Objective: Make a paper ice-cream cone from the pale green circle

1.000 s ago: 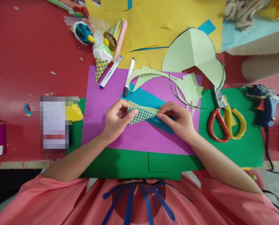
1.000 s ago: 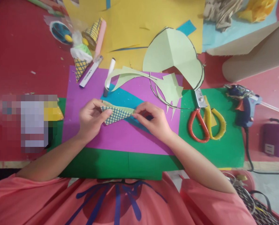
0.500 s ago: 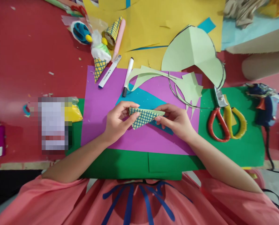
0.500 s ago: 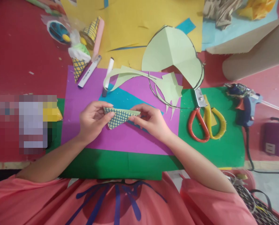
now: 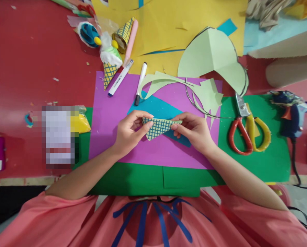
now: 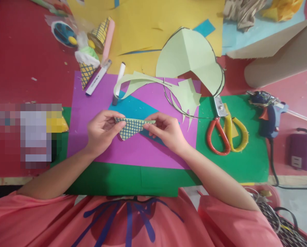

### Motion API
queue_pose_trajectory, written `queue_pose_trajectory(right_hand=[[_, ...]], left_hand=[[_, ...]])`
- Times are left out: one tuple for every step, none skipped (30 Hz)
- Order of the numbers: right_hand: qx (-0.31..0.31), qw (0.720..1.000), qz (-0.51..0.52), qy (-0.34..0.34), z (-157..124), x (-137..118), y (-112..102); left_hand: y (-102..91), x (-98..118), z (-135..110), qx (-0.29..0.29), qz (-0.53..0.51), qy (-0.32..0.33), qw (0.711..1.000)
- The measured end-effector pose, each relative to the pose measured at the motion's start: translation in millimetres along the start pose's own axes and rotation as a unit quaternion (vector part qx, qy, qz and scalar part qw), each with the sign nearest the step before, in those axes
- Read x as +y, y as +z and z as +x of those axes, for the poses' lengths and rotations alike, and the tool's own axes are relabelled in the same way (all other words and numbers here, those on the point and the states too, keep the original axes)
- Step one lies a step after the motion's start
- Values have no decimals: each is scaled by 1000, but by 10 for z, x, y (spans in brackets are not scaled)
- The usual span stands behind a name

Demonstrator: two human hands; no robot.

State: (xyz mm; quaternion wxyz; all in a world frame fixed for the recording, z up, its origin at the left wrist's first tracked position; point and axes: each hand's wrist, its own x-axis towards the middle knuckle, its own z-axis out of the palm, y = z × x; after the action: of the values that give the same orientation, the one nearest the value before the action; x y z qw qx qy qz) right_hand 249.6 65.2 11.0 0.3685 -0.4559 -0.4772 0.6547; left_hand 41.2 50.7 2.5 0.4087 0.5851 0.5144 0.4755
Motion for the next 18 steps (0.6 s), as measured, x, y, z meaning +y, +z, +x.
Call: queue_pose_trajectory(right_hand=[[1, 1000, 2, 0, 3, 0, 1], [2, 1000, 5, -1, 5, 1, 2], [3, 1000, 7, -2, 8, 2, 3], [4, 1000, 9, -3, 9, 3, 4], [5, 1000, 11, -4, 10, 4, 4], [5, 1000, 12, -6, 9, 4, 5], [6, 1000, 12, -6, 8, 3, 6], [7, 1000, 10, -5, 6, 1, 7], [8, 1000, 8, -4, 3, -2, 7], [9, 1000, 4, -2, 1, -6, 9], [9, 1000, 1, 0, -1, -10, 10], [8, 1000, -3, 1, -1, -14, 11], [7, 1000, -7, 2, -1, -18, 12], [5, 1000, -9, 1, -1, -21, 13], [4, 1000, -10, 1, 1, -23, 15], [4, 1000, -10, 0, 2, -23, 15], [3, 1000, -10, -1, 3, -23, 16], [3, 1000, -11, -2, 4, -21, 16]], left_hand=[[1, 0, 0, 0, -2, 1, 1000], [1, 1, -1, -1, -5, 2, 1000], [2, 2, -1, -2, -9, 3, 1000], [3, 3, -1, -5, -15, 2, 1000], [2, 4, -1, -7, -20, -1, 1000], [1, 5, -1, -10, -24, -4, 1000], [-1, 7, 0, -12, -25, -6, 1000], [-4, 10, 0, -14, -24, -9, 1000], [-8, 14, 1, -19, -21, -14, 999], [-12, 18, 1, -27, -17, -20, 999], [-16, 22, 0, -36, -11, -24, 999], [-20, 26, -1, -45, -2, -28, 999], [-23, 28, -3, -51, 7, -29, 998], [-26, 28, -6, -55, 16, -28, 998], [-28, 26, -9, -56, 24, -24, 998], [-30, 22, -12, -56, 29, -23, 998], [-31, 17, -15, -56, 28, -23, 998], [-31, 11, -17, -56, 24, -24, 998]])
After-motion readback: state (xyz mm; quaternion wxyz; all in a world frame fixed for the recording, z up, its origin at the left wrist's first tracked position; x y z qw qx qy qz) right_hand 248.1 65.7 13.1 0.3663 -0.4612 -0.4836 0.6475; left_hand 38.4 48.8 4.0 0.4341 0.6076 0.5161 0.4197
